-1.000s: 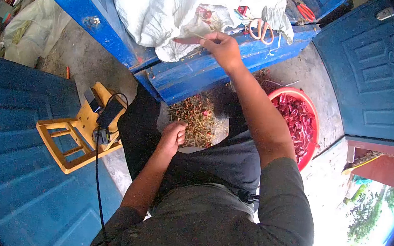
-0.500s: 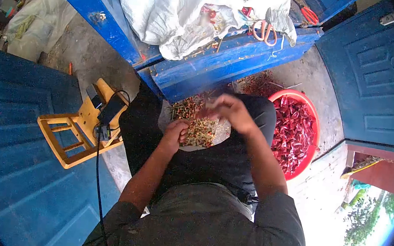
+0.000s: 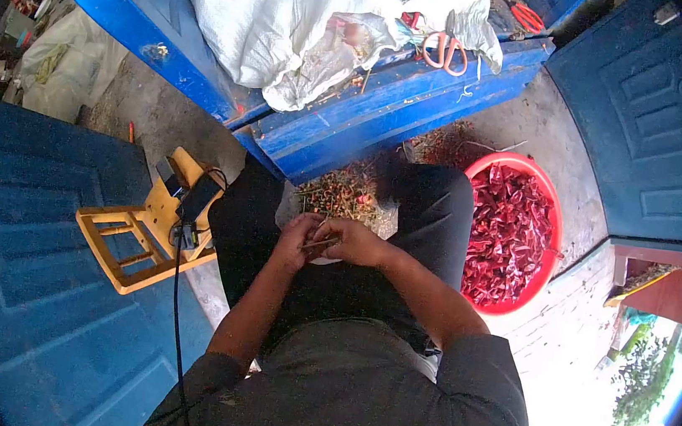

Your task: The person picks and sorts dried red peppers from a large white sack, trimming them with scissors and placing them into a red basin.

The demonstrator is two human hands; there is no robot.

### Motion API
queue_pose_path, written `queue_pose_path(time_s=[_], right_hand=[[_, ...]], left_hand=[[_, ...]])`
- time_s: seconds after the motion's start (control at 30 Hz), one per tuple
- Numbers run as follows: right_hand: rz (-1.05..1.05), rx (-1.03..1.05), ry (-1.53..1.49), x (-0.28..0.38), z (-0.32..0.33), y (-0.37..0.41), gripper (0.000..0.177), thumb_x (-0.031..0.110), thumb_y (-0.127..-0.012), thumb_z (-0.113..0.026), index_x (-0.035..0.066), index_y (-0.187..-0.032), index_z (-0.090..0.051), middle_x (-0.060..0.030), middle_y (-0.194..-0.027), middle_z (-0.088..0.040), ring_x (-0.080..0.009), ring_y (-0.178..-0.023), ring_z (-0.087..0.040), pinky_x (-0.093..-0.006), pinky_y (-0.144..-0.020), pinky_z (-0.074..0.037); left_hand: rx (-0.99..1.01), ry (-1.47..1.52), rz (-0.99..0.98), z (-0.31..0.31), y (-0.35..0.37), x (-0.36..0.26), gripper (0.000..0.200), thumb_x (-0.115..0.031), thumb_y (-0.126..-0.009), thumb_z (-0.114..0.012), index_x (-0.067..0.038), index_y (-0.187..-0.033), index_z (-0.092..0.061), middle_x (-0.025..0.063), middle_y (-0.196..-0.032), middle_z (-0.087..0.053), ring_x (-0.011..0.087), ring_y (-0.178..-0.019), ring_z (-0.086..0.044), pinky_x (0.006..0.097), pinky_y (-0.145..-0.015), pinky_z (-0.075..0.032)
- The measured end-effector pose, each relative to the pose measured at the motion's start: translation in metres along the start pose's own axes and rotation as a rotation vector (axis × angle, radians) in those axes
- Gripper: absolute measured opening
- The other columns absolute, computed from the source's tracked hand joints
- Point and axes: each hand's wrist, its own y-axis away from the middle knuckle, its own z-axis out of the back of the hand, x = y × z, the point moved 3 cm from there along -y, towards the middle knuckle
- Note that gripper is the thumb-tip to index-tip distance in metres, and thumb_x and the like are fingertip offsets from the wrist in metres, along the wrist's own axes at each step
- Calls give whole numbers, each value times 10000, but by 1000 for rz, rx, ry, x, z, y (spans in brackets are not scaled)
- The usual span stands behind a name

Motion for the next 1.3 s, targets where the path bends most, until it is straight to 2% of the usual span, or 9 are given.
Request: queue_pose_path(time_s=[0.17, 0.23, 0.37, 0.47, 0.53, 0.63, 0.97, 1.07, 1.3], right_hand=[[-138, 97, -210, -5, 3, -1, 290, -8, -853, -723, 30, -1132, -655, -25, -1035, -685, -108, -971, -629, -292, -860, -510], [-138, 97, -227, -13, 0, -7, 263, 62, -863, -735, 27, -1115, -670, -44, -1056, -685, -146, -993, -644, -323, -875, -520], [25, 88, -144, -23, -12, -17, 259, 110, -864, -748, 50, -1110, -692, -43, -1026, -703, -137, -958, -649, -338, -856, -520], [81, -22, 14, -18, -16, -15, 186, 79, -865, -742, 33, -1042, -705, -38, -955, -717, -106, -884, -663, -286, -811, -525], [-35, -156, 303, -16, -12, -17, 325, 256, -809, -775, 77, -1073, -714, -113, -955, -727, -208, -835, -699, -375, -760, -547], [-28, -389, 417, -22, -11, -22, 286, 231, -775, -770, 42, -980, -709, -114, -817, -714, -201, -741, -698, -346, -710, -549], [-102, -602, 627, -34, -3, -31, 293, 242, -728, -764, 20, -898, -675, -160, -842, -707, -308, -757, -696, -395, -701, -548], [-76, -612, 608, -45, -1, -34, 315, 245, -726, -776, 8, -909, -679, -152, -842, -714, -281, -742, -703, -401, -695, -547], [-267, -542, -5, -85, 8, -41, 232, 180, -784, -789, -5, -869, -678, -101, -794, -703, -144, -675, -672, -312, -550, -521]], left_hand=[[114, 66, 47, -6, 7, -1, 185, -110, -941, -556, 1, -1080, -609, 116, -968, -619, 219, -854, -665, 362, -725, -562], [37, 46, -47, -27, 23, -16, 190, -53, -927, -521, 25, -1080, -602, 66, -801, -599, 177, -740, -643, 298, -646, -536], [35, -40, -88, -9, 11, -7, 192, -99, -953, -523, 21, -1077, -605, 94, -866, -619, 183, -750, -644, 301, -645, -536], [63, -136, -165, 5, 3, 2, 187, -130, -961, -542, 2, -1071, -617, 94, -897, -638, 186, -754, -654, 303, -646, -544], [29, -43, -32, 1, 6, 2, 180, -148, -961, -557, -11, -1052, -630, 81, -902, -644, 172, -734, -654, 290, -622, -537], [-64, -40, 42, -16, 16, -7, 169, -156, -957, -556, -36, -1039, -642, 57, -858, -648, 156, -708, -651, 275, -561, -508], [-94, -206, 80, -5, -1, 3, 257, -249, -993, -495, -83, -1101, -659, -4, -847, -630, 119, -678, -573, 295, -579, -462], [-73, -213, 84, 0, -4, 6, 281, -264, -998, -485, -82, -1121, -661, -4, -855, -631, 125, -691, -575, 295, -601, -464], [-85, -284, 79, 8, -11, 15, 325, -258, -1010, -462, -66, -1205, -638, 26, -912, -656, 150, -794, -629, 317, -626, -494]])
